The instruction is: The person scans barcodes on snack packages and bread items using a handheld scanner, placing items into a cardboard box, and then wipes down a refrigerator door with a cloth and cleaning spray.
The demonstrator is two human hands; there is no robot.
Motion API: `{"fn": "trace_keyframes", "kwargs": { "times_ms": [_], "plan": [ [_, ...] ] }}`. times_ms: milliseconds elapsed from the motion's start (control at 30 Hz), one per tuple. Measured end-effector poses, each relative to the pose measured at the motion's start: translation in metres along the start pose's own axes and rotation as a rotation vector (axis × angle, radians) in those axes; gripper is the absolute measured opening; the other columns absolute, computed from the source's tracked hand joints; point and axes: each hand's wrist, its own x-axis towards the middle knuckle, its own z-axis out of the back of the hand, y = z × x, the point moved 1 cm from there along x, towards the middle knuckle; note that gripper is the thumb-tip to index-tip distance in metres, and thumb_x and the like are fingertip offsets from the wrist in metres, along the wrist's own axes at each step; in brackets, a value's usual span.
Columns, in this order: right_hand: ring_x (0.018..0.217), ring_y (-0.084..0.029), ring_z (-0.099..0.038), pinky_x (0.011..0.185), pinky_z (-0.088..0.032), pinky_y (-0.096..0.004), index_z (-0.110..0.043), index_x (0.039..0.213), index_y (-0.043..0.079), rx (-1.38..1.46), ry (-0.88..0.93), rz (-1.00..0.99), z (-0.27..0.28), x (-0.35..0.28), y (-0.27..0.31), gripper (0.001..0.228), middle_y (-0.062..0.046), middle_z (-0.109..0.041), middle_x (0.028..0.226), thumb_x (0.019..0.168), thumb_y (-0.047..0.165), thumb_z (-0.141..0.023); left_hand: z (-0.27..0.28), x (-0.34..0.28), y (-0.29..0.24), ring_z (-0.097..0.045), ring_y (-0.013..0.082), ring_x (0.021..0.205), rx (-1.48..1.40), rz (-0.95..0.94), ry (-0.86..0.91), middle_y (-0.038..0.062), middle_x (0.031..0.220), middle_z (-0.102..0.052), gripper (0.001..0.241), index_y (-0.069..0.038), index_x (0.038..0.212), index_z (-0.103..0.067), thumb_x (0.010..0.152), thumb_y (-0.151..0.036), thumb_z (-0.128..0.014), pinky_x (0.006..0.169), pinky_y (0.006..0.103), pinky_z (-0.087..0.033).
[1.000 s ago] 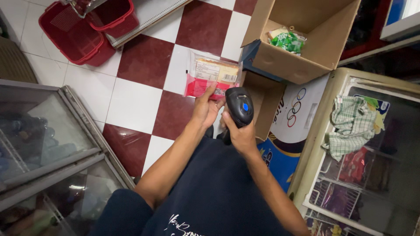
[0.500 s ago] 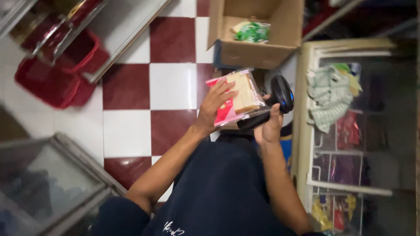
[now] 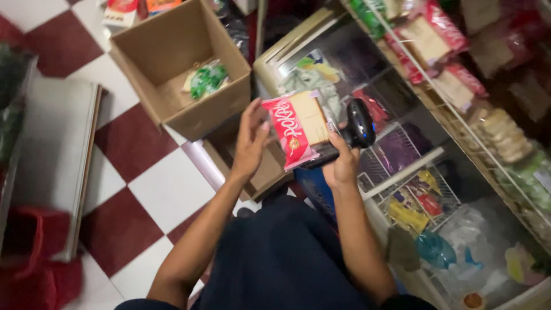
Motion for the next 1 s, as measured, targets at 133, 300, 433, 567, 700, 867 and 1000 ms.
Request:
{"fn": "trace_keyframes", "kwargs": {
  "times_ms": [133,300,433,567,700,867,1000],
  "plan": [
    [0.115,-0.024,-0.065,0.106,-0.052,-0.041,-0.054,0.131,0.007,-0.053,-0.046,0.075,0.022,0.008,0.017,0.046,-0.01,-0.064,0.123,0.089,0.001,-0.072,-0.053,0.02,0.025,-0.062,0.0194,0.123,-0.323,0.209,0.195,0.016,0.142,-0.059,0.094,-0.021,0.166,-0.006,0.097,-0.002,-0.067,0.1,0.0348,-0.057],
    [0.129,-0.023,-0.064,0.116,-0.049,-0.04,-0.052,0.145,0.001,-0.001,0.086,0.201,0.063,0.03,0.034,0.056,-0.01,-0.064,0.138,0.094,0.012,-0.072,-0.077,0.047,0.019,-0.064,0.0259,0.107,-0.239,0.293,0.353,0.02,0.129,-0.064,0.105,-0.023,0.169,-0.007,0.091,0.006,-0.071,0.085,0.0401,-0.057],
    [0.114,-0.026,-0.068,0.104,-0.056,-0.043,-0.058,0.134,-0.001,0.068,-0.134,0.152,0.092,0.064,0.044,0.043,-0.011,-0.066,0.126,0.095,0.011,-0.074,-0.075,0.073,-0.003,-0.064,0.0181,0.113,-0.108,0.334,0.708,0.015,0.133,-0.065,0.096,-0.017,0.166,-0.02,0.088,0.007,-0.071,0.091,0.0335,-0.057],
    [0.096,-0.017,-0.063,0.086,-0.053,-0.035,-0.061,0.122,0.008,-0.121,-0.201,0.298,0.092,0.081,0.06,0.033,-0.002,-0.063,0.108,0.095,0.002,-0.079,-0.085,0.105,0.004,-0.06,0.0159,0.125,0.03,0.166,0.756,0.012,0.142,-0.058,0.088,-0.014,0.159,-0.028,0.088,0.007,-0.074,0.096,0.0337,-0.058],
    [0.094,-0.016,-0.069,0.081,-0.057,-0.035,-0.064,0.107,0.009,0.035,-0.482,0.368,0.08,0.1,0.059,0.027,-0.002,-0.068,0.101,0.086,0.002,-0.078,-0.105,0.129,0.046,-0.068,0.0192,0.113,-0.26,0.282,0.356,0.015,0.131,-0.067,0.067,-0.006,0.152,-0.044,0.093,0.004,-0.074,0.097,0.0334,-0.056],
    [0.095,-0.017,-0.068,0.083,-0.056,-0.033,-0.064,0.107,0.009,-0.045,-0.479,0.489,0.094,0.123,0.056,0.024,-0.004,-0.068,0.104,0.09,0.001,-0.08,-0.143,0.153,0.067,-0.067,0.014,0.098,-0.178,0.3,0.303,0.012,0.123,-0.072,0.043,0.0,0.141,-0.058,0.101,-0.003,-0.071,0.081,0.031,-0.054],
    [0.089,-0.013,-0.07,0.065,-0.059,-0.03,-0.068,0.113,0.005,-0.388,-0.483,0.528,0.099,0.13,0.074,0.025,-0.004,-0.071,0.105,0.09,0.004,-0.077,-0.167,0.189,0.045,-0.066,0.0097,0.088,0.114,0.057,0.28,0.005,0.104,-0.072,0.051,-0.009,0.143,-0.053,0.096,-0.008,-0.071,0.074,0.0267,-0.056]
  ]
}}
